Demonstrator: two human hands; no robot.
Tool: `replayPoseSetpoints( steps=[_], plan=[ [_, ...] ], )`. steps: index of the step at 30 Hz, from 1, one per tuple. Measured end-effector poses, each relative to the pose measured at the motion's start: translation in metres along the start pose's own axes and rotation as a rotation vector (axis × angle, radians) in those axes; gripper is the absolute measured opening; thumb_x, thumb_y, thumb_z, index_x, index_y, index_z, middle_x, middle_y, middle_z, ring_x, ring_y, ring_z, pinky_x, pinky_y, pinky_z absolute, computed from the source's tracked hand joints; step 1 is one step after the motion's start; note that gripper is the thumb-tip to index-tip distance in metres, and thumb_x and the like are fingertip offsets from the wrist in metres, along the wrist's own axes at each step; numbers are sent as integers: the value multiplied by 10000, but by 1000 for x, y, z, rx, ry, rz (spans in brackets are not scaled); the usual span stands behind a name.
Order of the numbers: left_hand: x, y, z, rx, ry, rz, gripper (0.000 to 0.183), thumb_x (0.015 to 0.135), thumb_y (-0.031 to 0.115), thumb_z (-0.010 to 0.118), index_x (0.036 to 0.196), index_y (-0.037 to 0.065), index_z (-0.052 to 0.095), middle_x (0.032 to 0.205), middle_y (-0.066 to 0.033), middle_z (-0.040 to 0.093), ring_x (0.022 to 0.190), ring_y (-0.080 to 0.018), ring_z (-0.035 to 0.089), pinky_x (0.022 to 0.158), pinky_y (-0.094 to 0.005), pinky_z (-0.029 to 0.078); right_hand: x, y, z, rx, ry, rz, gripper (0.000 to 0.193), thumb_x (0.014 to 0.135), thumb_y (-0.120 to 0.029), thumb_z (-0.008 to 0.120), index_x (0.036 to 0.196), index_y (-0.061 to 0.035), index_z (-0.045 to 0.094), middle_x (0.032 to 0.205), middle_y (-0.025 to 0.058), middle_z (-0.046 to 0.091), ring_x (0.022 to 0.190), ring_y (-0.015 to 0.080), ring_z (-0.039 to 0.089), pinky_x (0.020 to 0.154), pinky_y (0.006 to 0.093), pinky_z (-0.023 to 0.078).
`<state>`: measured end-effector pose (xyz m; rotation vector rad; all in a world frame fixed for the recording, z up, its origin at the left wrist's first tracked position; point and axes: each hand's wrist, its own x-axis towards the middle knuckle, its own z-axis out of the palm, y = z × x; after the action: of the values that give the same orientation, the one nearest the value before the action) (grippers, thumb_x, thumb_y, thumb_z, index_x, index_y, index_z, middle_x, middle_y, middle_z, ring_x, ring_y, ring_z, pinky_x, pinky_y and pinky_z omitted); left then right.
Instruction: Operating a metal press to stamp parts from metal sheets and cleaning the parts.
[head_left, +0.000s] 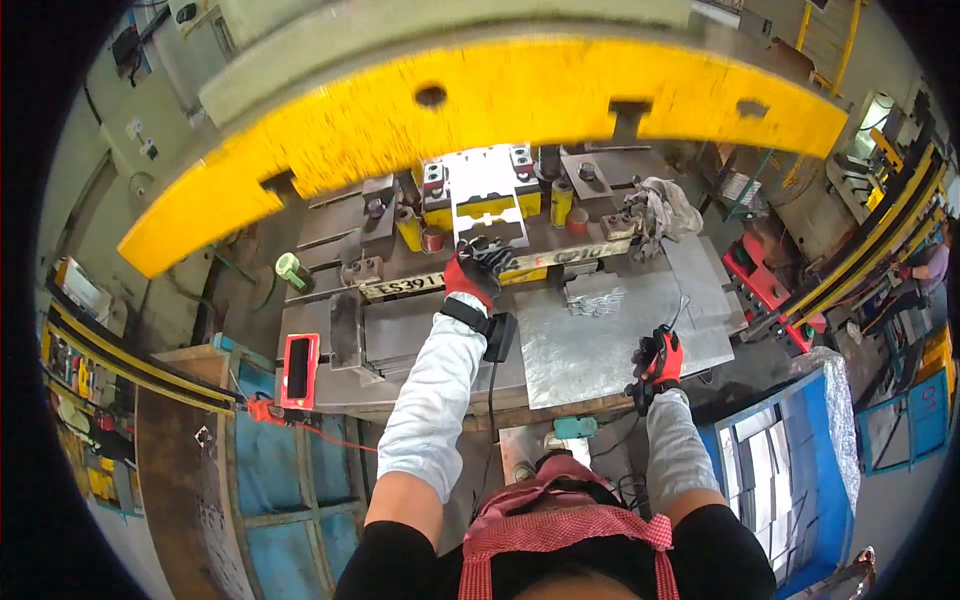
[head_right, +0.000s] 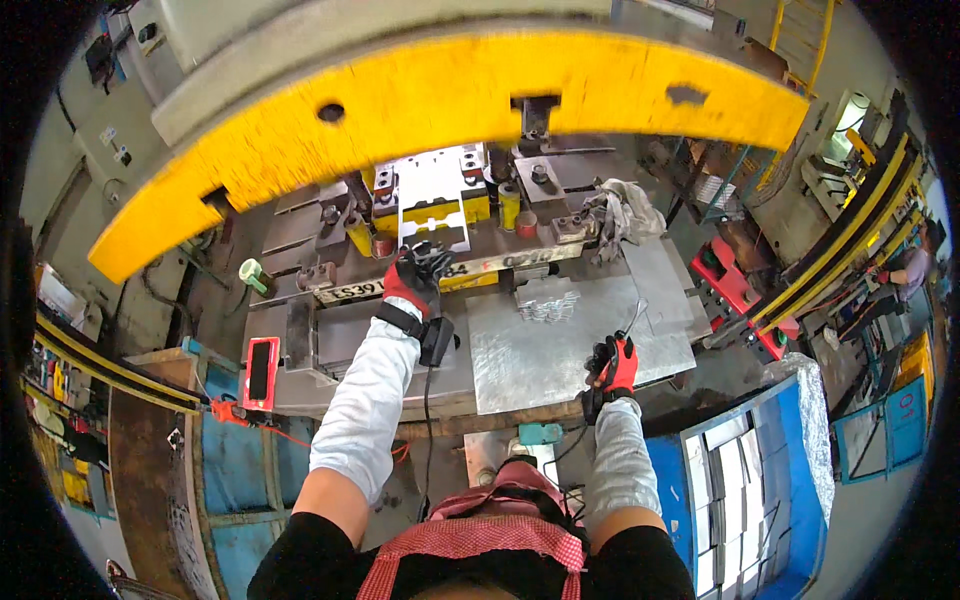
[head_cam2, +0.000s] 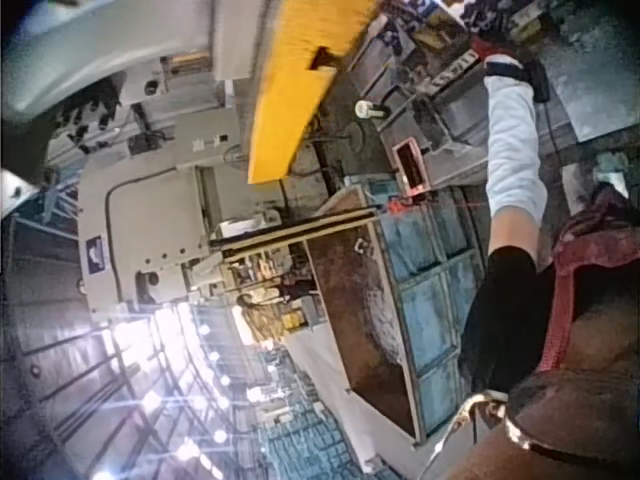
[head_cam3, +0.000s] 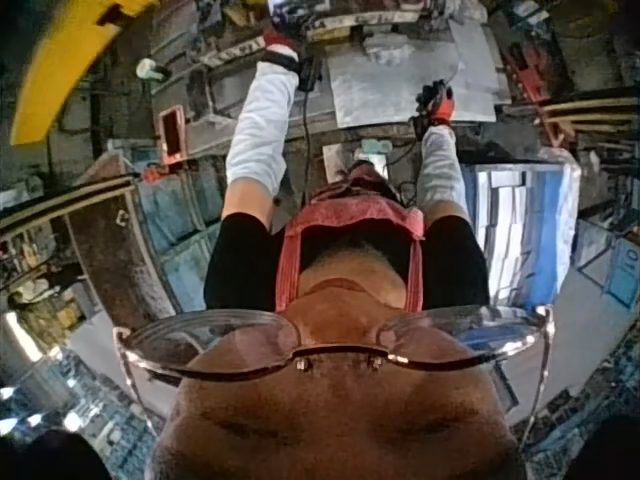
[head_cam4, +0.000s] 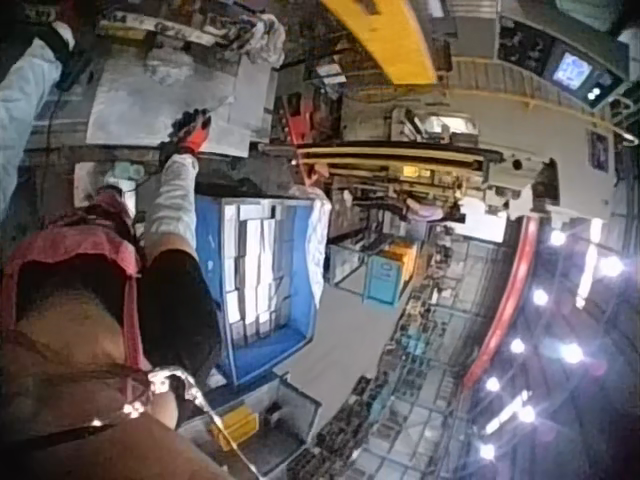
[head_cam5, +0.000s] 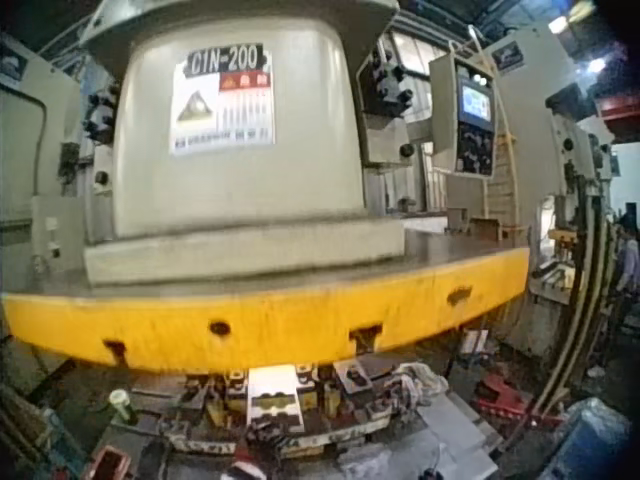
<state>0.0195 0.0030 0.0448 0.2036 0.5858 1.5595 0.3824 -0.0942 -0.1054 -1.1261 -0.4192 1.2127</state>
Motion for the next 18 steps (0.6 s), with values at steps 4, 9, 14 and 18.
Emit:
replayPoseSetpoints(
  steps=[4, 9, 14, 18],
  plan=[
    [11, -13, -18, 65, -142, 178, 384, 915, 337, 384, 1023, -7, 516, 942, -212, 607, 834, -359, 611, 815, -454, 492, 7, 2, -13, 95, -23, 57, 221, 807, -203, 577, 968, -118, 452, 653, 83, 526, 448, 213, 500, 376, 360, 429],
    [27, -3, -39, -212, -387, -150, 377, 899, 246, 386, 1016, -91, 509, 1029, -258, 575, 956, -393, 566, 895, -482, 447, -1, 0, -7, 137, -67, -4, 188, 808, -190, 589, 917, -99, 467, 632, 78, 515, 443, 190, 480, 401, 340, 431],
    [11, 4, -26, -25, -128, -35, 385, 910, 262, 371, 1034, -73, 513, 1039, -242, 574, 969, -394, 559, 884, -500, 452, -7, -6, 9, 71, -47, 27, 174, 809, -200, 585, 881, -95, 465, 604, 66, 499, 429, 190, 464, 384, 326, 409],
    [11, -1, -31, 3, -227, 21, 411, 916, 346, 397, 1038, -18, 542, 1001, -187, 603, 890, -329, 602, 806, -440, 499, 1, 0, 2, -47, -90, -139, 321, 829, -135, 546, 1140, -108, 474, 646, 47, 532, 436, 132, 461, 409, 277, 416]
  ],
)
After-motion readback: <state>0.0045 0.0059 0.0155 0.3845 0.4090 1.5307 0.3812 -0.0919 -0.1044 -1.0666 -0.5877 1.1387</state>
